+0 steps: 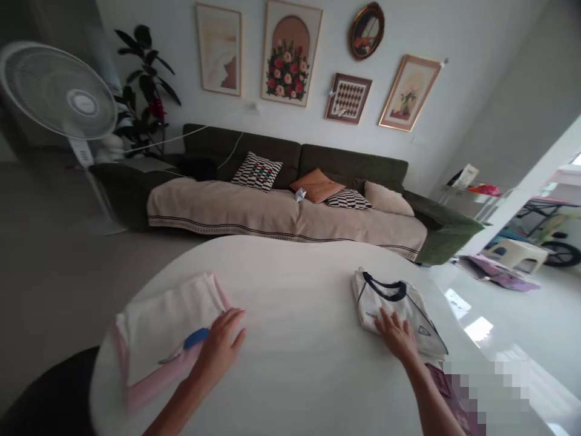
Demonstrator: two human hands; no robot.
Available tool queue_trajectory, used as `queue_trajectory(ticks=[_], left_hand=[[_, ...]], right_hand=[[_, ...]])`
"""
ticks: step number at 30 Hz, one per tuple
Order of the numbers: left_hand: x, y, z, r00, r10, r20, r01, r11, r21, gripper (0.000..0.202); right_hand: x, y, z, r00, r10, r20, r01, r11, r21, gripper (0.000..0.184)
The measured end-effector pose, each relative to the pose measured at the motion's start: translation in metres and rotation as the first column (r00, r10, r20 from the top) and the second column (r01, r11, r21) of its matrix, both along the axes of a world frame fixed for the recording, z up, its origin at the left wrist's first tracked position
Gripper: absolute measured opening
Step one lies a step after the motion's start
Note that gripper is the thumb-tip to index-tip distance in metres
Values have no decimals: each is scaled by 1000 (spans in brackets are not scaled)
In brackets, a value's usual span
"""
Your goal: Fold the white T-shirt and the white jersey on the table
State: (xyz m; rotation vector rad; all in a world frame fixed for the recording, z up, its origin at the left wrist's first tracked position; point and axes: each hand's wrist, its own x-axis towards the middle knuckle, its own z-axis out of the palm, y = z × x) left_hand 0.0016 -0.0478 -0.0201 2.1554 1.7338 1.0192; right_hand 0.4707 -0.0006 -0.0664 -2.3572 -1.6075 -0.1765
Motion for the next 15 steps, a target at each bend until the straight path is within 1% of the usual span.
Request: queue_trajectory(ticks=[1,3,5,6,9,11,13,15], left_hand=[[-23,-3,-3,994,78,-75,-76,997,24,32],[-61,-9,-10,953,230,-198,-229,973,30,30],[-88,-14,-18,905,324,-274,-335,942,10,30],[-97,-16,-21,892,342,-297,-359,933,-5,30],[-109,-18,-22,889,317,-330,-355,933,-60,28],[-110,-15,-15,899,297,-323,-347,931,-110,27],[-109,-10,-5,889,331,-316,-386,913,-129,31],[-106,-2,8,848,416,-327,-469,878,-99,36]], right_hand=[[-8,-7,-1,1000,3,0,-3,1000,-10,52],[-30,-30,-6,999,53,2,-53,999,0,53],[-59,-62,-17,990,135,-33,-133,990,41,53],[-74,-81,-23,982,174,-72,-171,984,51,53],[-120,-134,-39,957,235,-171,-228,972,58,54],[-143,-160,-43,962,214,-173,-205,977,64,54],[-159,-174,-41,973,167,-158,-157,985,75,53],[-167,-180,-34,979,140,-149,-129,988,81,51]])
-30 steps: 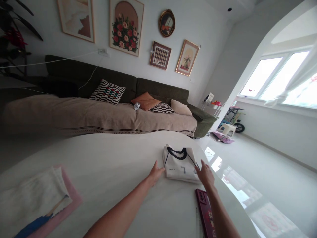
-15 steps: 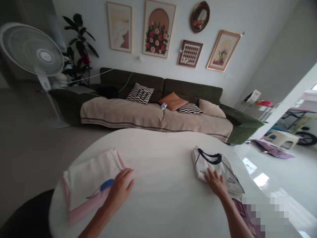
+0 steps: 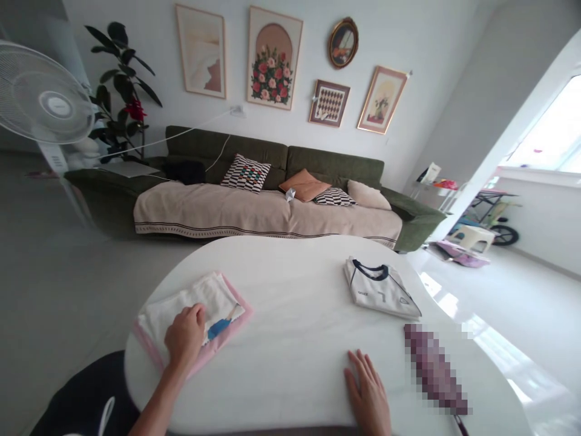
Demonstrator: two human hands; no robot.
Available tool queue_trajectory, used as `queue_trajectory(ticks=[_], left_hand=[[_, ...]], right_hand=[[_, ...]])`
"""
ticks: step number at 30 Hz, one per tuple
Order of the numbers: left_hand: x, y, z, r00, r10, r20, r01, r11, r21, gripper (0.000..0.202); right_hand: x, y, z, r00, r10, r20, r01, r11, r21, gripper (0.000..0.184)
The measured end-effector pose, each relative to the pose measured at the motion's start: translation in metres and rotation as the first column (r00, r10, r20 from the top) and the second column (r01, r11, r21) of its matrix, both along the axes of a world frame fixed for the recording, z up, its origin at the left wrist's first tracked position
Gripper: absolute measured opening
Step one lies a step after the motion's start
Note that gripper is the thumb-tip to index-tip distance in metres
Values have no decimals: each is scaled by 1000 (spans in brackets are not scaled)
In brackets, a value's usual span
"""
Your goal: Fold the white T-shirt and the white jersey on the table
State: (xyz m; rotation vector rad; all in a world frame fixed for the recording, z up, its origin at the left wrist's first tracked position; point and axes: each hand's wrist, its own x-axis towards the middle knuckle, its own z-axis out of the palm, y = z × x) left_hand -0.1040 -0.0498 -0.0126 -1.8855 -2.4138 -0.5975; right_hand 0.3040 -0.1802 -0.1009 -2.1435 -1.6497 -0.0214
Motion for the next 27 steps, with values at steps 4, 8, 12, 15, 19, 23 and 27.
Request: queue_trajectory(ticks=[4,8,12,15,19,23,27], left_hand=[[3,21,19,992,126,-11,-125,992,28,37],[-4,43,16,995,97,-19,-96,994,41,42],[-14,55,2,995,99,-10,-99,995,-18,39],[-22,57,-4,992,125,-7,-125,990,-70,33],[-28,55,-1,993,120,-11,-121,987,-107,29],[-24,57,9,994,106,-30,-108,992,-71,27],[17,52,41,999,5,-35,-2,996,88,28]], right_hand=[[-5,-1,11,1000,-16,25,15,1000,13,49],[-6,-1,13,999,-23,38,23,1000,11,48],[-6,-2,14,999,-22,37,22,1000,11,47],[-6,-2,16,999,-27,34,26,999,19,47],[-7,-2,19,999,-36,33,35,999,23,46],[-6,-2,18,999,-38,39,37,999,33,44],[-6,-2,16,999,-34,20,33,998,51,44]])
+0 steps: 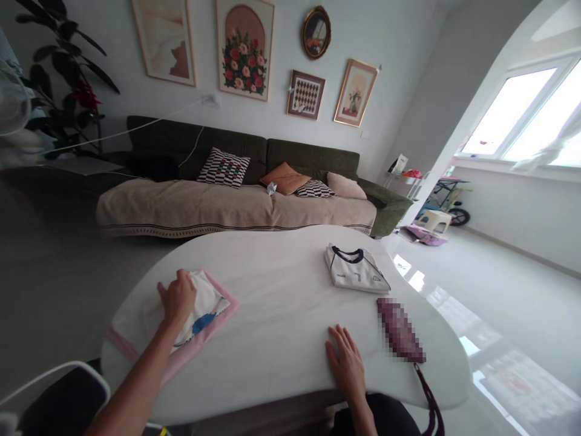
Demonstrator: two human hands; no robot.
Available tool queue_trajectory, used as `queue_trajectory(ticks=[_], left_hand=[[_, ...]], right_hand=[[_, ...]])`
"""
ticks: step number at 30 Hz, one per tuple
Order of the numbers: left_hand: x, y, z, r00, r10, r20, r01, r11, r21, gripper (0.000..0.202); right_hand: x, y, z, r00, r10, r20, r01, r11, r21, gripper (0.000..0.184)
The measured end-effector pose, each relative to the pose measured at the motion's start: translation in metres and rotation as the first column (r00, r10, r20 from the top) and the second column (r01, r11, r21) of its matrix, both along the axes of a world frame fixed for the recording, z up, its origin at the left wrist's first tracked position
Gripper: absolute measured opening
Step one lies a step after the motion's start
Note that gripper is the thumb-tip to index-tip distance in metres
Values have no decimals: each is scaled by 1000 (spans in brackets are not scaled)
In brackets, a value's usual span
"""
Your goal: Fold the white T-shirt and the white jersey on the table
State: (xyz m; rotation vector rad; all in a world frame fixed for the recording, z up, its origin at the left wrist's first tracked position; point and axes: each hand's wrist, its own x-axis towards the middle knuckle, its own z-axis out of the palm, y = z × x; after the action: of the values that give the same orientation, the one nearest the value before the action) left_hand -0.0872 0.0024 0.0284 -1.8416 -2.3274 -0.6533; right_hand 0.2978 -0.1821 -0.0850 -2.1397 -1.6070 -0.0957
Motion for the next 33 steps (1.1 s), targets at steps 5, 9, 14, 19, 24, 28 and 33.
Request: queue_trajectory(ticks=[5,9,14,19,24,28,33], left_hand=[[103,-69,57,823,-552,135,427,757,495,21],[157,-140,47,375,-926,-46,888,344,306,18],[154,-170,-16,321,-945,56,942,313,-117,24],[135,-167,-28,381,-899,214,923,359,-135,21],[132,-159,-19,384,-809,445,920,376,-110,24],[139,-145,-10,289,-709,643,896,437,79,23],[141,-116,39,156,-638,754,814,515,267,31]], right_hand=[[2,2,4,991,7,-137,-4,1000,24,44],[4,1,24,889,75,-452,-53,997,62,46],[-13,-12,54,525,145,-839,-169,983,65,53],[-39,-19,50,672,254,-695,-259,961,100,61],[-62,-10,54,739,343,-580,-312,937,157,51],[-70,11,84,681,368,-633,-332,926,181,24],[-51,44,165,511,366,-778,-190,930,314,23]])
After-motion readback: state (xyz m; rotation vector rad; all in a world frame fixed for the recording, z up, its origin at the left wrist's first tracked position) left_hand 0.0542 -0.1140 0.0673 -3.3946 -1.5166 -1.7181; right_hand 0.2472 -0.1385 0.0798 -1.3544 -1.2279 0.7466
